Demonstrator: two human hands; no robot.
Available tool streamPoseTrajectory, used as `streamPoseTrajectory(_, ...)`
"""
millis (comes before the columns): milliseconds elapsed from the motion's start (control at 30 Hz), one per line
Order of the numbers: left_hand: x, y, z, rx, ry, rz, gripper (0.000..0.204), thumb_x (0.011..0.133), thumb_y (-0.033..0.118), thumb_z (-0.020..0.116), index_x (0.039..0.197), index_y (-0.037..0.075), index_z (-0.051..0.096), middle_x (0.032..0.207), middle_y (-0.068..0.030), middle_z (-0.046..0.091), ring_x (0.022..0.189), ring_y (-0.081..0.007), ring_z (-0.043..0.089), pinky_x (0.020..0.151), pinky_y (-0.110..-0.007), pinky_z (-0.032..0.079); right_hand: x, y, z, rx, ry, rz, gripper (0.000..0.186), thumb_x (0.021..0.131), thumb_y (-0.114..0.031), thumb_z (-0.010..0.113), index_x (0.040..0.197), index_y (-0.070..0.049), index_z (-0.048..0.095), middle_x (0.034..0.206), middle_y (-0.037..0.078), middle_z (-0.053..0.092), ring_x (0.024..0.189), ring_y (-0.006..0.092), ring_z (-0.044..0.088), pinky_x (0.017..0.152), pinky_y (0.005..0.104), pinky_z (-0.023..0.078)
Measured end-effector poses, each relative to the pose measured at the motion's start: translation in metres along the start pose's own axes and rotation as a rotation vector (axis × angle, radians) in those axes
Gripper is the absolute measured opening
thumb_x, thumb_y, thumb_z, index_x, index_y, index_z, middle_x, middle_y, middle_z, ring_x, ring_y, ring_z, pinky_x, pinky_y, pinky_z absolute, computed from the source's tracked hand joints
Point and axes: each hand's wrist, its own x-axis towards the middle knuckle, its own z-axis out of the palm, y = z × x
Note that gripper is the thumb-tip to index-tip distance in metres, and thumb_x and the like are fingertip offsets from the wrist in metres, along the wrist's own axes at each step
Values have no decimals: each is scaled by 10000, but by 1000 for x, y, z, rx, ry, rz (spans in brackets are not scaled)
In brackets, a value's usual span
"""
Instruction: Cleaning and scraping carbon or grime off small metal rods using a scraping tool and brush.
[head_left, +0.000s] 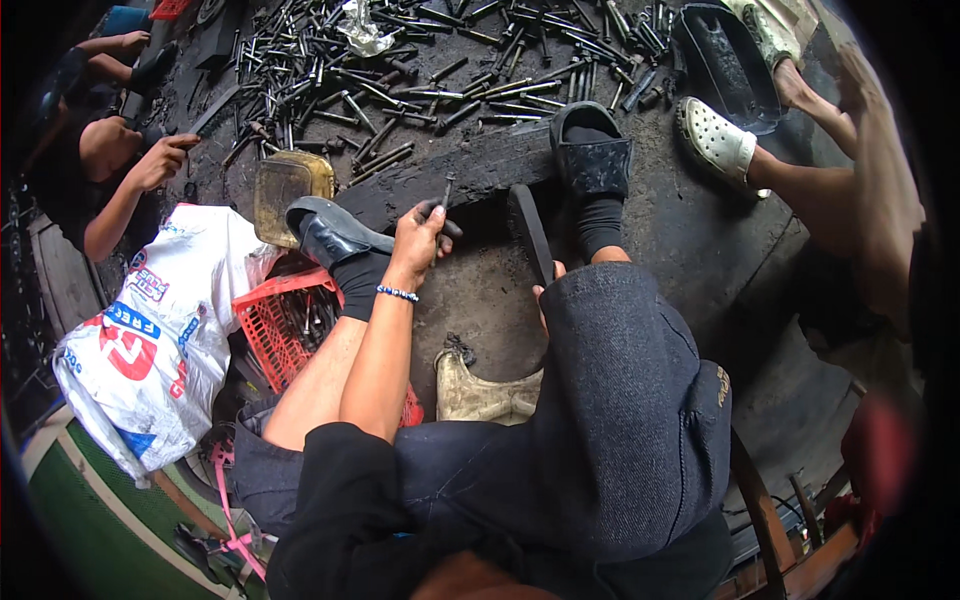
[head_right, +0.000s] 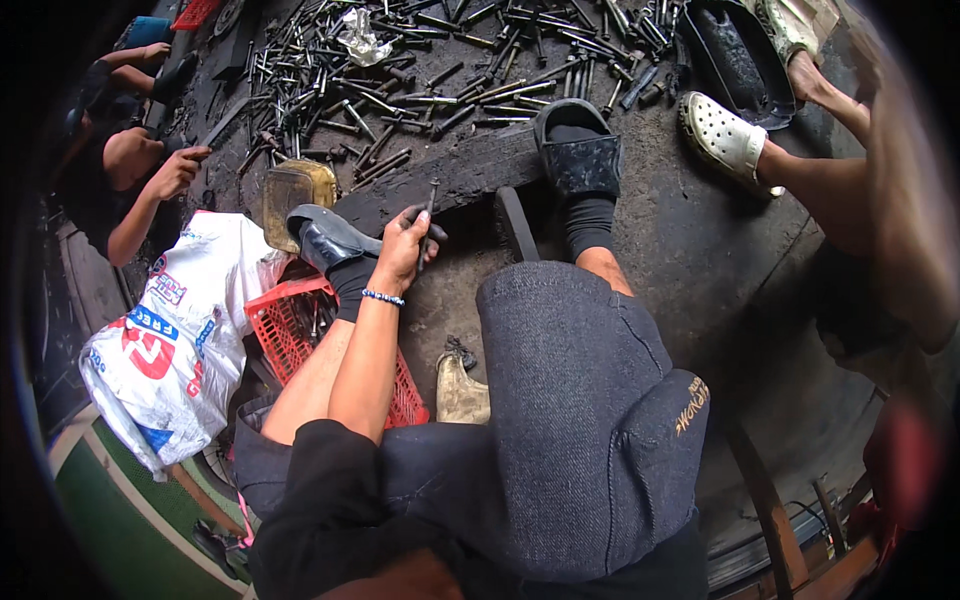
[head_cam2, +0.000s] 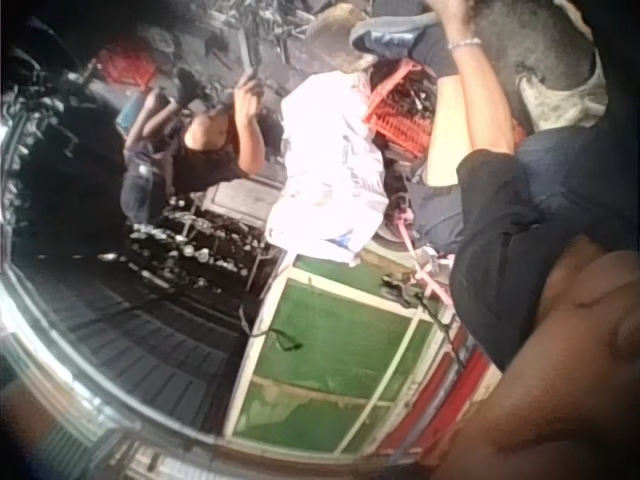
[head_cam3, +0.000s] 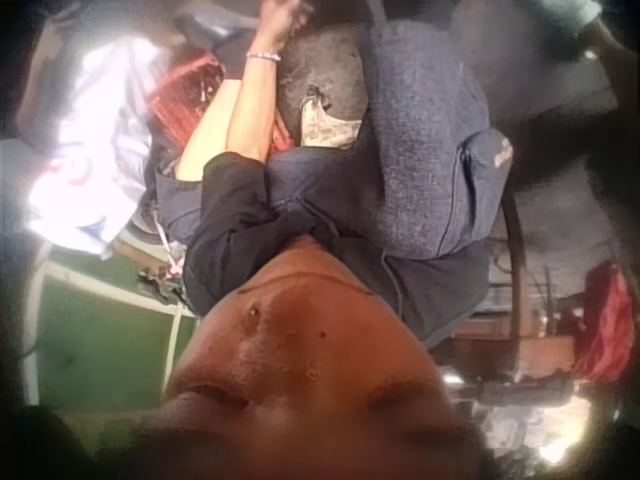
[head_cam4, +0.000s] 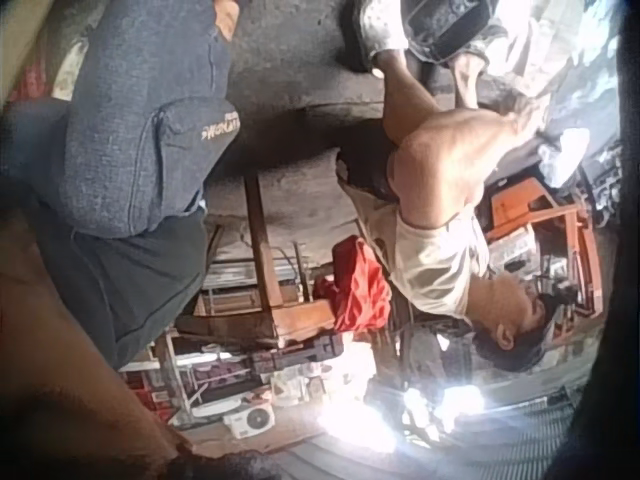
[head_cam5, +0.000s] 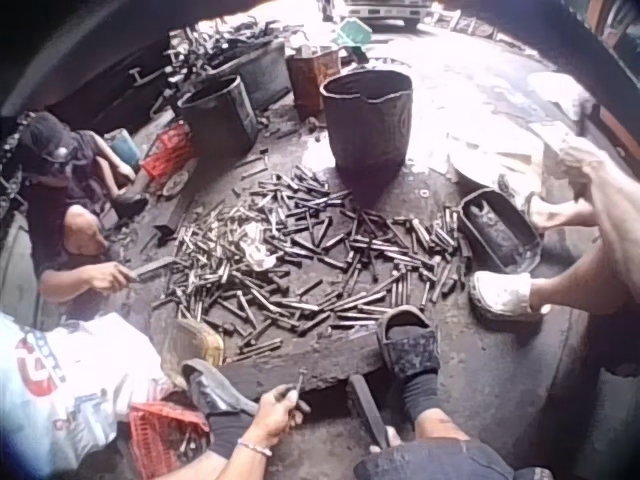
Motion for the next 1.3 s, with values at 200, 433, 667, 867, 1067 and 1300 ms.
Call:
streamPoseTrajectory(200, 10, -4, 7, 80, 95, 335, 121, 954, 139, 536, 919, 38, 594, 850, -52, 655, 769, -93, 570, 710, -240, 453, 1, -11, -3, 65, -51, 60, 561, 860, -355, 615, 1373, -255, 412, 800, 143, 639, 735, 309, 655, 708, 447, 500)
streamPoseTrajectory(433, 4, 20, 30, -285, -76, 351, 109, 948, 134, 549, 1008, 42, 554, 891, -44, 634, 871, -124, 603, 788, -257, 460, 4, -14, -6, 85, -67, 82, 562, 863, -369, 613, 1376, -266, 409, 811, 145, 643, 742, 304, 655, 719, 441, 500)
streamPoseTrajectory(667, -5, 32, 32, 171, 201, 625, 153, 915, 154, 606, 939, 6, 579, 802, -25, 643, 753, -89, 576, 711, -228, 451, 4, -18, -10, 106, -73, 95, 563, 865, -382, 610, 1380, -278, 405, 822, 146, 647, 750, 299, 656, 729, 436, 499)
streamPoseTrajectory(867, -14, 43, 32, 794, 369, 1086, 176, 739, 59, 719, 904, 25, 666, 789, -118, 635, 734, -297, 589, 666, -347, 485, 4, -20, -9, 120, -85, 103, 564, 868, -393, 608, 1382, -288, 402, 831, 148, 651, 757, 294, 657, 738, 432, 499)
streamPoseTrajectory(1067, -26, 57, 38, 594, 302, 1032, 203, 737, 89, 736, 907, 6, 663, 821, -129, 660, 743, -262, 630, 681, -320, 497, 5, -20, -12, 126, -95, 108, 565, 870, -405, 606, 1385, -297, 399, 841, 149, 654, 763, 290, 657, 746, 427, 498)
streamPoseTrajectory(1300, -17, 23, 15, 684, 368, 802, 229, 726, 103, 750, 906, -22, 684, 825, -168, 693, 742, -255, 691, 685, -303, 526, 4, -19, -12, 147, -125, 114, 567, 873, -418, 604, 1388, -309, 396, 852, 151, 658, 771, 285, 658, 757, 422, 497)
